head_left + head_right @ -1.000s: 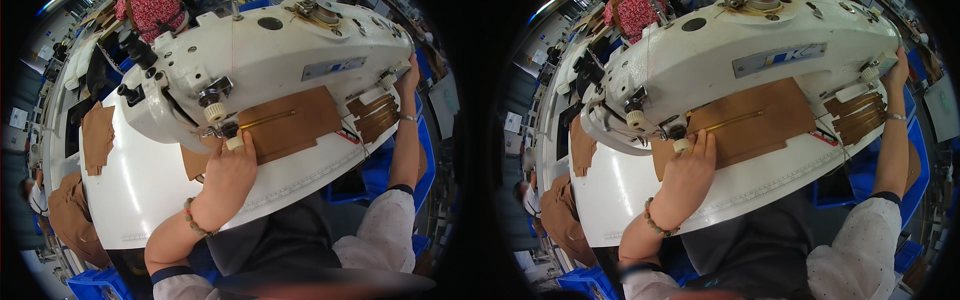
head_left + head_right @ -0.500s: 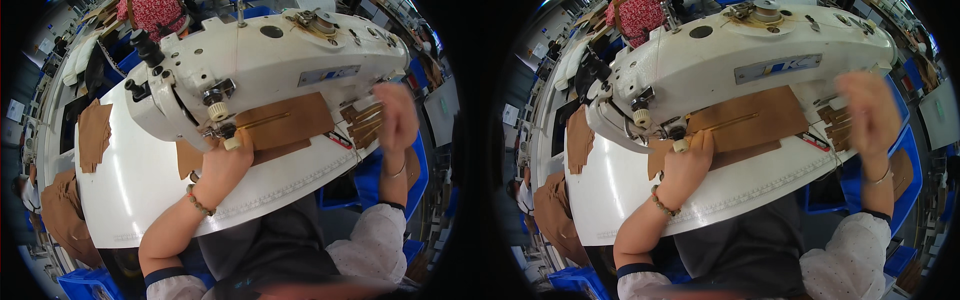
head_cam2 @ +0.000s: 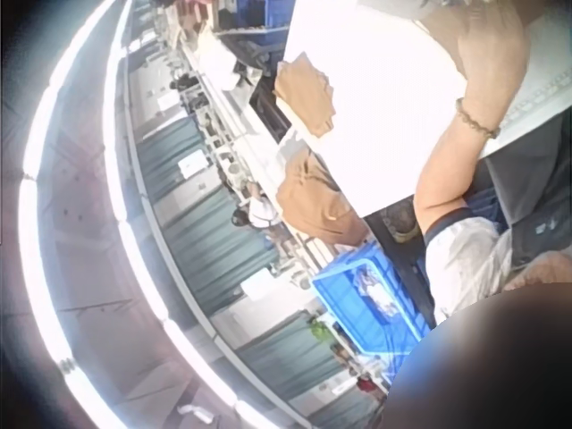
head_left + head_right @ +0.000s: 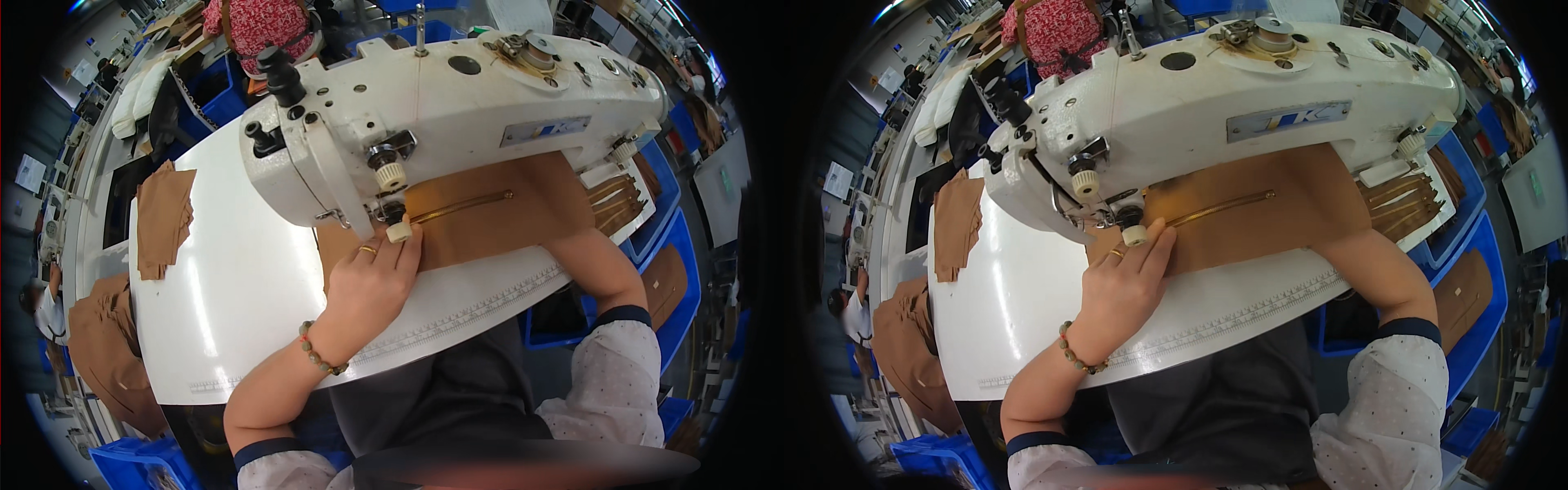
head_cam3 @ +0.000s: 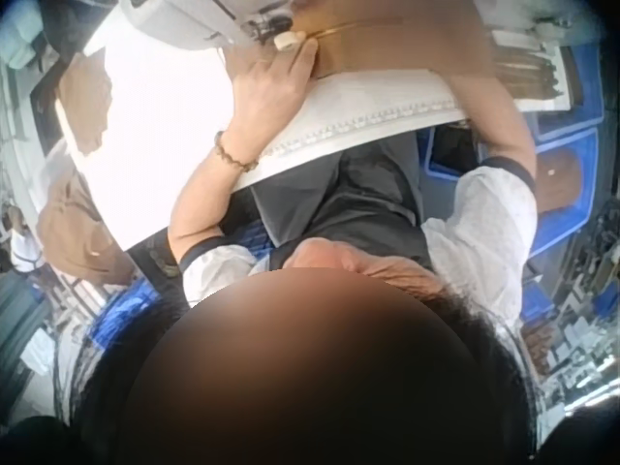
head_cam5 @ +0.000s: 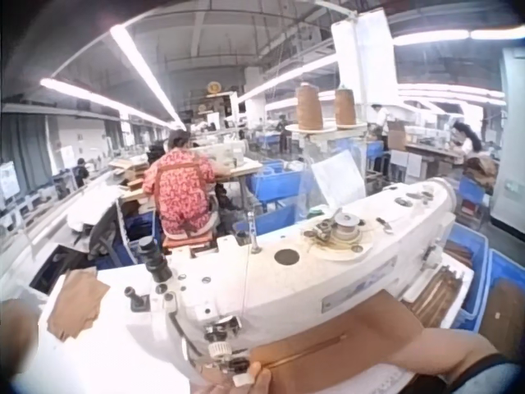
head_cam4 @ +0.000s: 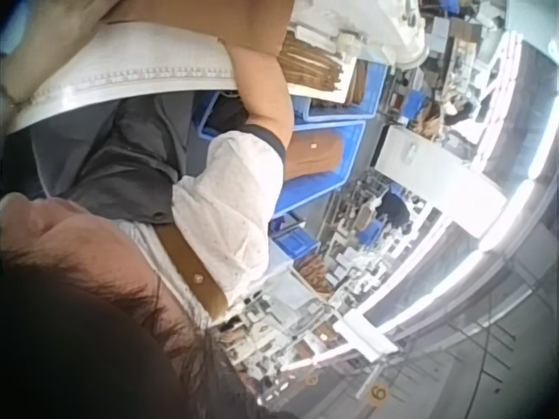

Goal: Sewing a gold zipper onto a piece of brown leather using an industrial sewing machine.

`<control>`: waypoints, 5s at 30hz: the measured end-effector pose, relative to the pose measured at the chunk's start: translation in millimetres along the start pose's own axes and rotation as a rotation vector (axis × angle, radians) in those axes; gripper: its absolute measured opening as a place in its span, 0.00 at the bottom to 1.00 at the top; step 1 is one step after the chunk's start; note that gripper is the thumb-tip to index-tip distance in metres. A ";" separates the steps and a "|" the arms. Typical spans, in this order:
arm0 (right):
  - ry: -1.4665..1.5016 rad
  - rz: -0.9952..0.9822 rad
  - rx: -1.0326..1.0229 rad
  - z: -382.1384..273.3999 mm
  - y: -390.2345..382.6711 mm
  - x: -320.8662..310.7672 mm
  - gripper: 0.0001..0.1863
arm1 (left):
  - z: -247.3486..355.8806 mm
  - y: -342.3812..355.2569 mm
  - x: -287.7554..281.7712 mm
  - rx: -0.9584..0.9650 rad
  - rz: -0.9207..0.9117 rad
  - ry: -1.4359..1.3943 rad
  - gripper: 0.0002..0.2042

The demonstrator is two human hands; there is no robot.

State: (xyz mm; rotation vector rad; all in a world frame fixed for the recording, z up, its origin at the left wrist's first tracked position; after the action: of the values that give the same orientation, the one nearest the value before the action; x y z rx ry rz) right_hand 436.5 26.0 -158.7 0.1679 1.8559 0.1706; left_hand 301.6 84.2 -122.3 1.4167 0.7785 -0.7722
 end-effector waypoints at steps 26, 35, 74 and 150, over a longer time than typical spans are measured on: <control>0.323 0.072 -0.012 -43.0 26.4 -0.5 0.15 | -98.7 -6.2 12.7 -0.430 -0.597 -0.606 0.07; -0.099 0.200 -0.189 -73.7 24.5 14.8 0.10 | -42.6 -53.6 -48.4 -0.039 -0.035 -0.176 0.12; 0.136 -0.032 -0.012 -54.1 35.9 21.6 0.16 | -174.5 4.0 110.5 -0.375 -0.155 -0.883 0.25; 0.559 1.428 0.682 315.7 -374.7 -242.9 0.30 | -69.3 -52.0 25.6 -0.226 -0.088 -0.084 0.22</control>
State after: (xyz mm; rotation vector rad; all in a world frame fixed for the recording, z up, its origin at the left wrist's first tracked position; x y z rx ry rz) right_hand 797.7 -379.9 -97.2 2.0771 1.9080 0.5850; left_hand 271.3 152.8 -172.5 1.1472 0.8395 -0.7800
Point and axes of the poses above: each hand's wrist, its own y-axis towards the middle knuckle, its own x-axis out of the palm, z = x × y, the point moved 9 cm from there along y, towards the middle knuckle, and after that the axes turned 9 degrees about -x, right-handed, at the moved point
